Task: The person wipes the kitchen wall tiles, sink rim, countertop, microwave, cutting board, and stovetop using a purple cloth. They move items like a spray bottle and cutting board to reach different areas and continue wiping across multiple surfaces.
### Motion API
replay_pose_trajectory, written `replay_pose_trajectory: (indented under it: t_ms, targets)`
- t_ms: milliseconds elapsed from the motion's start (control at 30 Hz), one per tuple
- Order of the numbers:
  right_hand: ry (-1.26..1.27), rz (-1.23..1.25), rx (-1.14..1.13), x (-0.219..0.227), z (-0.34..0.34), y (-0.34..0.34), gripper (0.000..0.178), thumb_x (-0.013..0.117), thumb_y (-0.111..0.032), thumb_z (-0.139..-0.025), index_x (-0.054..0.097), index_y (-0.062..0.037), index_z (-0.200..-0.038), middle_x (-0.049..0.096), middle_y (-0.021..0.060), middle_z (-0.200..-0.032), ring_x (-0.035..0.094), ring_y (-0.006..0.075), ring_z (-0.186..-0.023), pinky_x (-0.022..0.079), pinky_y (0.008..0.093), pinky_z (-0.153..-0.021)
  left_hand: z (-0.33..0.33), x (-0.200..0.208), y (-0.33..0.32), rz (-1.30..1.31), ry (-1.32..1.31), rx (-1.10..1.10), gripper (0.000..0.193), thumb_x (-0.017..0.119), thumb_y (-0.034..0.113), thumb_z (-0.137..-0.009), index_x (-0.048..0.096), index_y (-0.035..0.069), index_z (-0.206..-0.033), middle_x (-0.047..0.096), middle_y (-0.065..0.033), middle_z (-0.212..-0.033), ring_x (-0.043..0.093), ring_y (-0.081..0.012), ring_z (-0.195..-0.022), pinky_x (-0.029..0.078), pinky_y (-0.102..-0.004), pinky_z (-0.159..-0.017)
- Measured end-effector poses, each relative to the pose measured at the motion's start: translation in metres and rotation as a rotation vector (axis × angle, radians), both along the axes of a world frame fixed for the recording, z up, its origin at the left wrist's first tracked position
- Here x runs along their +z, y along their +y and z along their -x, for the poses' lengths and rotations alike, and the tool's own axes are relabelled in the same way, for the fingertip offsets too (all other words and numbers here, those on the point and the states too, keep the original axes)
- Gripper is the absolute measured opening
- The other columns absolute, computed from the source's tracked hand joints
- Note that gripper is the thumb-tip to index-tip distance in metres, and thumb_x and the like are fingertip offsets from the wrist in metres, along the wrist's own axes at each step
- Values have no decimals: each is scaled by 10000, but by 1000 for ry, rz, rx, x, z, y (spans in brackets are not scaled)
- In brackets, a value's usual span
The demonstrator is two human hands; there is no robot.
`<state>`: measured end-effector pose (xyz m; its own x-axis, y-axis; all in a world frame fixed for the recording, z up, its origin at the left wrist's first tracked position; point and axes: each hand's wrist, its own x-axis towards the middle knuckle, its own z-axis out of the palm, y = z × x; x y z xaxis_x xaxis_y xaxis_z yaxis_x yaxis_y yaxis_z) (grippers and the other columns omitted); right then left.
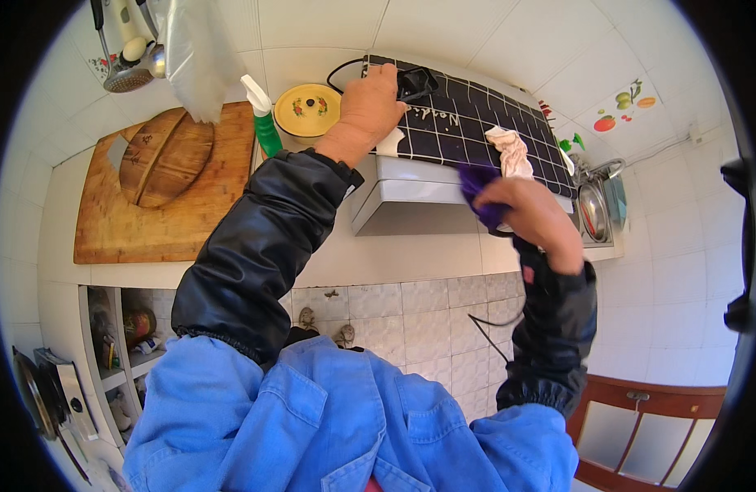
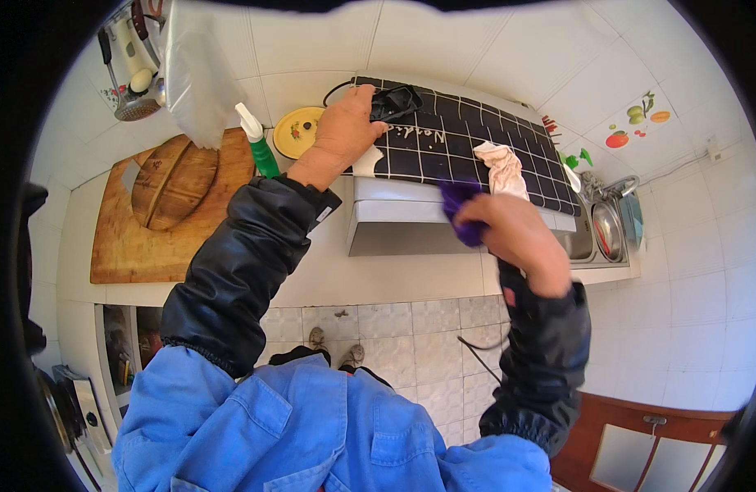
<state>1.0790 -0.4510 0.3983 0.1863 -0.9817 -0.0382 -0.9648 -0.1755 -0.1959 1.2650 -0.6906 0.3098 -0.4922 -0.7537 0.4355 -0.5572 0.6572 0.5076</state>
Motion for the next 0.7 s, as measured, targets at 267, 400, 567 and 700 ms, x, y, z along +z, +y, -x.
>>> replay_pose_trajectory:
  t_ms: [267,400,567,700]
  targets:
    - [-425,291,-518,-2,32,101,510,557,189,-707,702,-43,-1137,707,123,-1105,675,289,-1050,514,332,-942,-14,11,-4,-111,16,-187,709,861,333,-767,591,28,-1347,692,-207,-1213,656,-366,-1123,519,-420,-936]
    - [-531,375,-589,-19,44,129,537,494,215,-726,688,-22,-1168,676,74,-1148,657,185,-1035,511,281,-932,-21,32,1,-50,-68,-271,837,881,372,-740,546,15,-1419,619,-222,-1374,602,-374,-1248,474,-418,-1045]
    - [-523,542,-608,-27,53,142,563,463,216,-742,687,-22,-1201,664,50,-1194,637,137,-1032,506,257,-905,19,75,31,168,-288,-373,845,868,337,-756,510,-4,-1442,548,-224,-1463,531,-379,-1339,445,-432,-1092]
    - [-483,685,-624,-24,56,139,548,487,206,-780,692,-40,-1225,671,36,-1212,626,122,-1041,497,247,-911,89,79,89,176,-405,-596,747,822,304,-803,529,81,-1452,583,-110,-1444,559,-265,-1313,392,-481,-1079]
